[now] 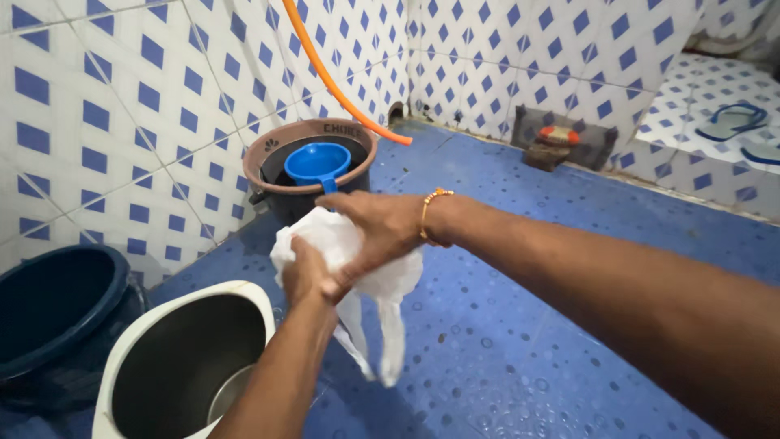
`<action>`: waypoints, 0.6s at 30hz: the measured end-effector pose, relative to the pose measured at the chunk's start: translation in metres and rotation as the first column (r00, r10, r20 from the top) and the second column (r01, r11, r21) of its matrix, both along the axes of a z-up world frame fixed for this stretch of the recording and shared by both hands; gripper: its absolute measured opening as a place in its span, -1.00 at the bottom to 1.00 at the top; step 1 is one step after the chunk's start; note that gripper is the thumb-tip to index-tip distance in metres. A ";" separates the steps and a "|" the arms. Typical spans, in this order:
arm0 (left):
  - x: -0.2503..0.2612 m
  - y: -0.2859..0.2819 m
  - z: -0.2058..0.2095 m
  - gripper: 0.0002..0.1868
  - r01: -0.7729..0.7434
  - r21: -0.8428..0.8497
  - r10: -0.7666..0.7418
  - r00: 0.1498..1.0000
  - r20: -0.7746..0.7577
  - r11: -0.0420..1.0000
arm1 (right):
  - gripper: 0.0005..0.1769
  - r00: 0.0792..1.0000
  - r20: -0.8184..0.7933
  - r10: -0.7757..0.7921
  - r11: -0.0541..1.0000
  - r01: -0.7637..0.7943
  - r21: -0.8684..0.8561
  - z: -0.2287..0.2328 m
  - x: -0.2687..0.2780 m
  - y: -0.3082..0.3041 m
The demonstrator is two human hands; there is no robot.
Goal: The person cleans a bin by washing the interior by hand with water from a mug, then unfolds a plastic bag and lines the bin with it.
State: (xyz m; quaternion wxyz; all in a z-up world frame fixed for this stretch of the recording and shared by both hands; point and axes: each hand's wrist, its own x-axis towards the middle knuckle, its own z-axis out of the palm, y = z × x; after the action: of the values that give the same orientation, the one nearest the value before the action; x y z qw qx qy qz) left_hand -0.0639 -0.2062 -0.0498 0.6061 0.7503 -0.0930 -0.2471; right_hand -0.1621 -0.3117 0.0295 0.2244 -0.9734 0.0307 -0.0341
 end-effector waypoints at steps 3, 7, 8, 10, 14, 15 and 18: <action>-0.004 -0.012 -0.013 -0.30 -0.011 -0.177 -0.034 0.968 -0.248 0.984 | 0.36 0.993 -0.113 0.032 0.993 -0.045 -0.109 -0.007 -0.005 0.008; -0.010 -0.012 -0.001 -0.31 -0.003 -0.383 -0.188 0.867 -0.461 0.924 | -0.07 0.965 -0.200 -0.170 0.942 0.099 -0.320 -0.015 -0.004 -0.004; -0.015 -0.010 0.004 -0.32 0.018 -0.403 -0.222 0.856 -0.466 0.915 | -0.20 0.963 -0.174 -0.204 0.947 0.150 -0.283 -0.016 -0.007 -0.011; -0.019 -0.001 0.018 -0.21 0.125 -0.354 -0.255 0.902 -0.349 0.927 | -0.32 0.962 -0.144 -0.234 0.950 0.194 -0.245 -0.015 -0.013 -0.028; -0.035 0.012 0.033 -0.35 0.101 -0.112 -0.094 0.993 0.066 0.989 | -0.35 0.965 -0.095 -0.246 0.950 0.220 -0.224 -0.001 -0.024 -0.052; -0.039 0.021 0.034 -0.51 0.041 -0.054 -0.007 0.859 0.511 0.998 | -0.36 0.962 -0.095 -0.256 0.951 0.233 -0.203 0.005 -0.025 -0.055; -0.047 0.041 0.045 -0.68 -0.137 -0.109 0.126 0.114 0.985 0.984 | -0.45 0.969 -0.198 -0.146 0.973 0.177 0.148 0.016 -0.031 -0.059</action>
State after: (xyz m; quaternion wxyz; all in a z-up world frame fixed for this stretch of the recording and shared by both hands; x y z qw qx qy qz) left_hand -0.1108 -0.1657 -0.0051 0.4094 0.7340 -0.4020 0.3634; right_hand -0.1933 -0.3710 0.0460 0.2968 -0.9446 0.1335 0.0412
